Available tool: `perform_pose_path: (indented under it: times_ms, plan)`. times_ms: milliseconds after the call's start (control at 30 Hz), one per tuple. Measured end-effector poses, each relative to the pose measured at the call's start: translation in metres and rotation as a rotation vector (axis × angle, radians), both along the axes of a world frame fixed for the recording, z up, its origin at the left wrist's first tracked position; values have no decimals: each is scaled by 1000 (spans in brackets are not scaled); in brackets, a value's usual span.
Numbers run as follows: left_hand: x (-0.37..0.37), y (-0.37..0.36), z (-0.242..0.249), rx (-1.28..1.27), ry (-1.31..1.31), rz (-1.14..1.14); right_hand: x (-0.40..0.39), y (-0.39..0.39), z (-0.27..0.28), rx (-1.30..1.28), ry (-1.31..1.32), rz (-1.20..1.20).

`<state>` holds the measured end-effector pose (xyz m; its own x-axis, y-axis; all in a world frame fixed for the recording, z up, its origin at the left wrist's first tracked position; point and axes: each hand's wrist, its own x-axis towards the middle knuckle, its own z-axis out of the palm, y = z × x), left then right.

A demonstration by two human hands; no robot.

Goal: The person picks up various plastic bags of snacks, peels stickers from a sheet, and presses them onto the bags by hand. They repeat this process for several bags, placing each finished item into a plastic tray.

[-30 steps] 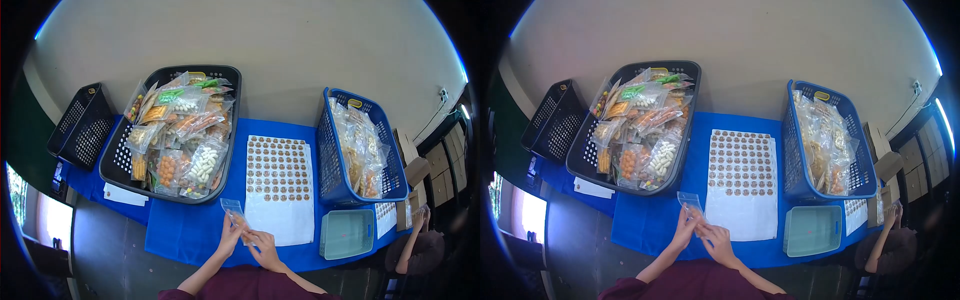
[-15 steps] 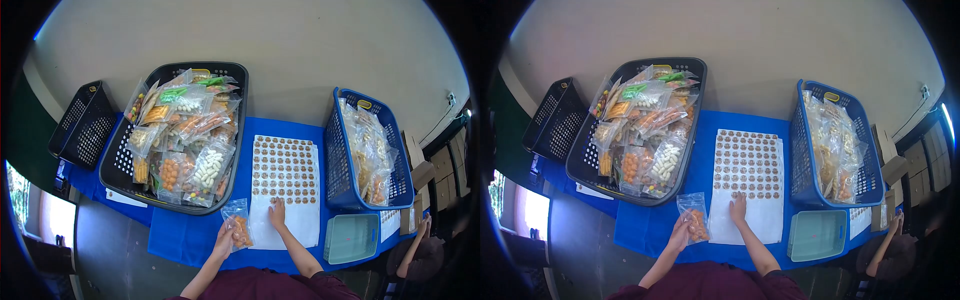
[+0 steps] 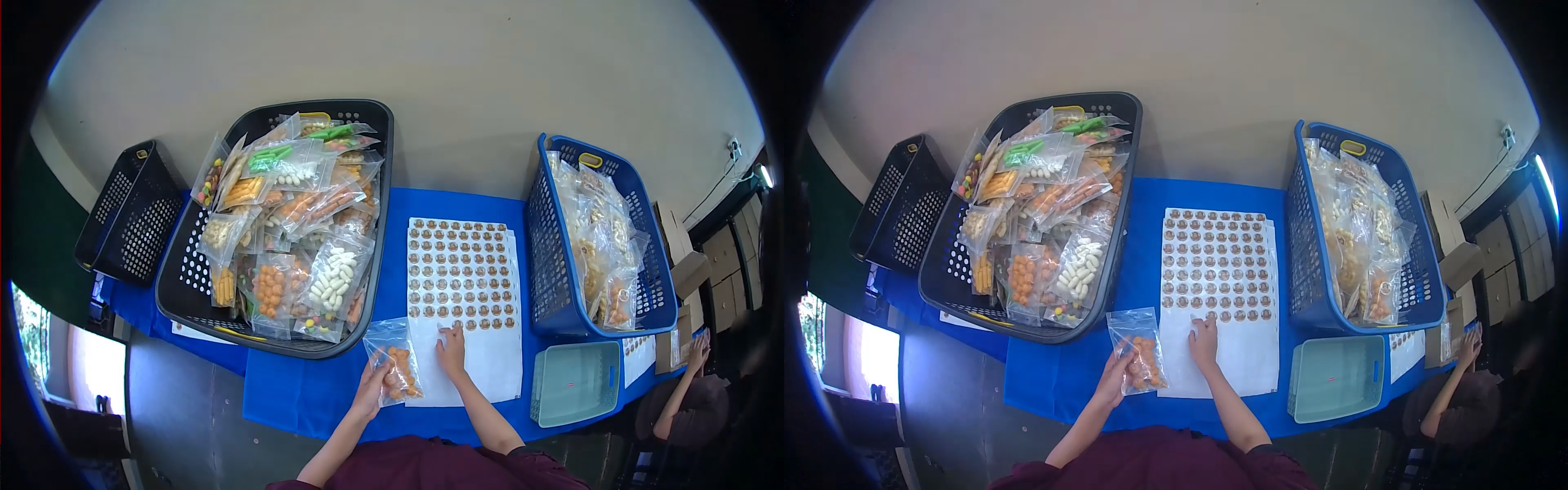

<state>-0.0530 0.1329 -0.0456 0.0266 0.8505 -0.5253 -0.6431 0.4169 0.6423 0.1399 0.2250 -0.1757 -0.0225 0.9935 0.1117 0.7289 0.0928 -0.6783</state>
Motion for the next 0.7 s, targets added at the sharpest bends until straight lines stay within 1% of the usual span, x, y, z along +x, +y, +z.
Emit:
perform_pose_path:
  times_ms: [233, 333, 433, 467, 533, 633, 700]
  plan:
    - [0, -7, 2, -7, 9, -46, 5, -13, -7, 46, 61, 56]
    - [0, -12, 3, 34, -4, -27, 6, -15, -9, -46, 314, -19]
    - [1, -21, 5, 42, -4, 10, 7, -15, 0, -29, 430, -195]
    - [1, -22, 8, 29, 17, -3, 8, -15, 5, -79, 520, -177]
    - [1, -24, 15, 4, 56, -32, 9, -17, 45, -178, 698, -141]
    - [0, -27, 7, 42, 87, -87, 7, -26, 99, -202, 926, -112]
    - [4, -28, 21, 61, 52, -108, 9, -32, 125, -233, 1015, -80]
